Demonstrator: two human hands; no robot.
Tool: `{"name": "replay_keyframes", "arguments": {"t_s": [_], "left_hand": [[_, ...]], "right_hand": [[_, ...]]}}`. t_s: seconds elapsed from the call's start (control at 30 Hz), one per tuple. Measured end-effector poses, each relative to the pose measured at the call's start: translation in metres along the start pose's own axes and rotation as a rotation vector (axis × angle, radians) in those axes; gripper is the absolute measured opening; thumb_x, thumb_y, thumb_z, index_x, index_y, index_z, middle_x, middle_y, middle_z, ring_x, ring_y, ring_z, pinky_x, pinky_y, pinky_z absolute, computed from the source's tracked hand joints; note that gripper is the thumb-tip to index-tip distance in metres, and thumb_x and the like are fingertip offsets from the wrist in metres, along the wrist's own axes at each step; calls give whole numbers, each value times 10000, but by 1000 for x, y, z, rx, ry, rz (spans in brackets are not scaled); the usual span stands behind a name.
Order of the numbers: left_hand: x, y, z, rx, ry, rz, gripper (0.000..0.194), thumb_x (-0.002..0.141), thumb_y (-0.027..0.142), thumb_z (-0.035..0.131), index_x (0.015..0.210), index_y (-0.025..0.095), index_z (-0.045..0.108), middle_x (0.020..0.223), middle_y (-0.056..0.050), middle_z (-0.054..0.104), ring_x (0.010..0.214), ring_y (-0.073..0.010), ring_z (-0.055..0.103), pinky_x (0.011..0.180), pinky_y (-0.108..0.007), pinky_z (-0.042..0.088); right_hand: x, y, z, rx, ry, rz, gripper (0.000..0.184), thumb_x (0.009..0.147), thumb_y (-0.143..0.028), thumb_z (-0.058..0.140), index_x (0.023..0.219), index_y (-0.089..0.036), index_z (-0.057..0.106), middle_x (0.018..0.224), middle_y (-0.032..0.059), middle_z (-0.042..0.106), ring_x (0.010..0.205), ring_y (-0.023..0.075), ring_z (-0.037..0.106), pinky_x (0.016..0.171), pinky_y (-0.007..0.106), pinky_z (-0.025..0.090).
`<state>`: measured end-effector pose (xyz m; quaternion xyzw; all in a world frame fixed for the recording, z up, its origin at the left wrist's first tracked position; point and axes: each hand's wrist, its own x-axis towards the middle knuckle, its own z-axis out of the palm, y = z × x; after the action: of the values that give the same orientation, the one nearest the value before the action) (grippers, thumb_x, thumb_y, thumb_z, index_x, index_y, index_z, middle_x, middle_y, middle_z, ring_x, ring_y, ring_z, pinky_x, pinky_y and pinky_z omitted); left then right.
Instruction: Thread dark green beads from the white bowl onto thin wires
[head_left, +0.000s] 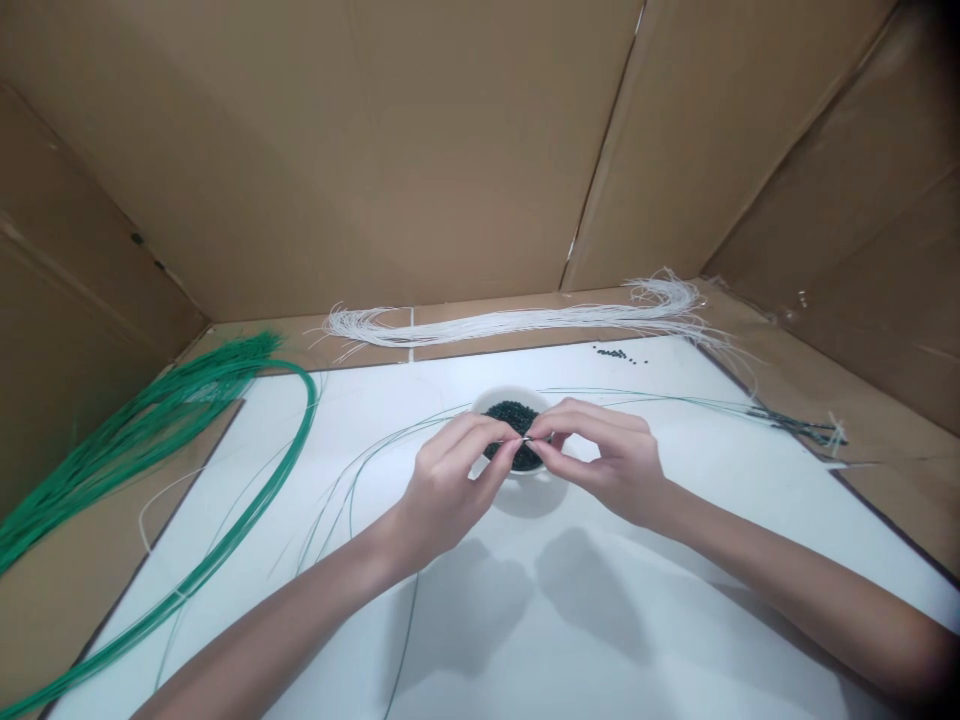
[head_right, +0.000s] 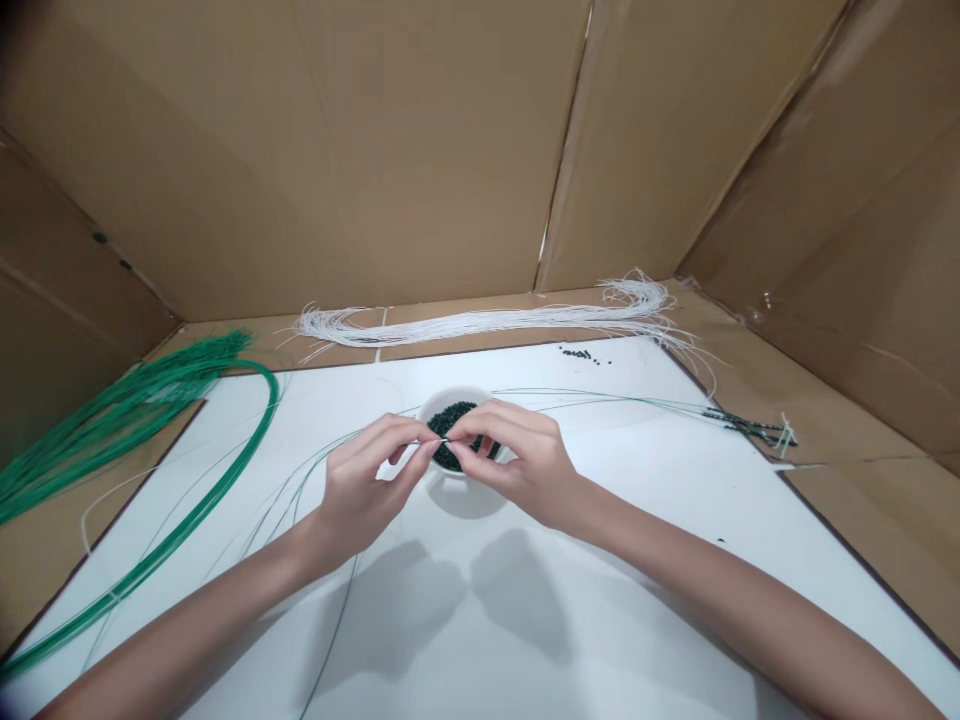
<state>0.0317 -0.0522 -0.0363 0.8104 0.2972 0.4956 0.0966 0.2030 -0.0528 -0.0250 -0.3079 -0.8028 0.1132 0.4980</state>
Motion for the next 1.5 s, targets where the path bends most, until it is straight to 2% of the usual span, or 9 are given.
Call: {"name": "replay_keyframes", "arguments": {"t_s": [0.3, 0.6, 0.8, 0.93, 1.07, 1.23, 1.33, 1.5], "left_hand": [[-2, -1, 1, -11, -14, -15, 101, 781, 87, 533, 835, 168, 561, 736, -23, 625, 680, -99, 558, 607, -217, 474], [7, 1, -5, 14, 83, 14, 83, 736, 79, 597, 781, 148, 606, 691, -23, 641, 621, -82, 567, 561, -185, 482], [7, 0, -5, -11, 11, 26, 140, 734, 147, 617, 874, 157, 617, 787, -53, 665, 678, -108, 594, 565, -211, 497], [6, -1, -3, -40, -12, 2, 79, 750, 125, 595, 812, 161, 628, 745, -37, 662, 660, -96, 585, 578, -205, 493], [6, 0, -3, -55, -29, -22, 66, 753, 127, 589, 802, 156, 622, 744, -35, 658, 662, -93, 576, 570, -200, 478], [7, 0, -6, -65, -22, -122, 70, 753, 117, 576, 796, 160, 611, 716, -19, 638, 601, -77, 523, 519, -187, 433], [7, 0, -6, -63, -48, -190, 57, 765, 126, 564, 774, 161, 609, 695, -13, 622, 563, -70, 481, 506, -188, 412], [6, 1, -4, -88, -56, -146, 47, 768, 128, 565, 776, 160, 600, 696, -12, 620, 592, -72, 502, 509, -177, 408]], "right_hand": [[-1, 1, 1, 64, -31, 31, 76, 757, -107, 553, 754, -174, 588, 659, 33, 611, 548, 93, 518, 477, 214, 466], [0, 2, -2, 73, 3, 68, 92, 751, -94, 568, 764, -172, 618, 651, 42, 629, 552, 111, 528, 491, 246, 466], [1, -1, -1, 35, 3, 47, 96, 761, -109, 543, 732, -180, 601, 636, 35, 625, 532, 110, 520, 496, 255, 469], [3, -2, -1, -10, -5, 8, 103, 754, -106, 533, 722, -183, 594, 615, 32, 620, 518, 111, 506, 494, 260, 469], [2, -3, -2, 3, -21, 34, 99, 742, -92, 541, 718, -178, 584, 623, 31, 609, 528, 107, 501, 493, 253, 468], [2, -2, -2, 44, -22, 104, 91, 732, -84, 554, 736, -171, 579, 672, 38, 618, 575, 107, 527, 486, 231, 482], [2, 0, -1, 32, -39, 75, 116, 727, -110, 584, 827, -169, 598, 758, 59, 641, 613, 118, 549, 504, 244, 497], [1, 1, -1, 5, -38, 29, 74, 748, -111, 593, 786, -167, 622, 670, 43, 647, 568, 116, 547, 532, 268, 478]]}}
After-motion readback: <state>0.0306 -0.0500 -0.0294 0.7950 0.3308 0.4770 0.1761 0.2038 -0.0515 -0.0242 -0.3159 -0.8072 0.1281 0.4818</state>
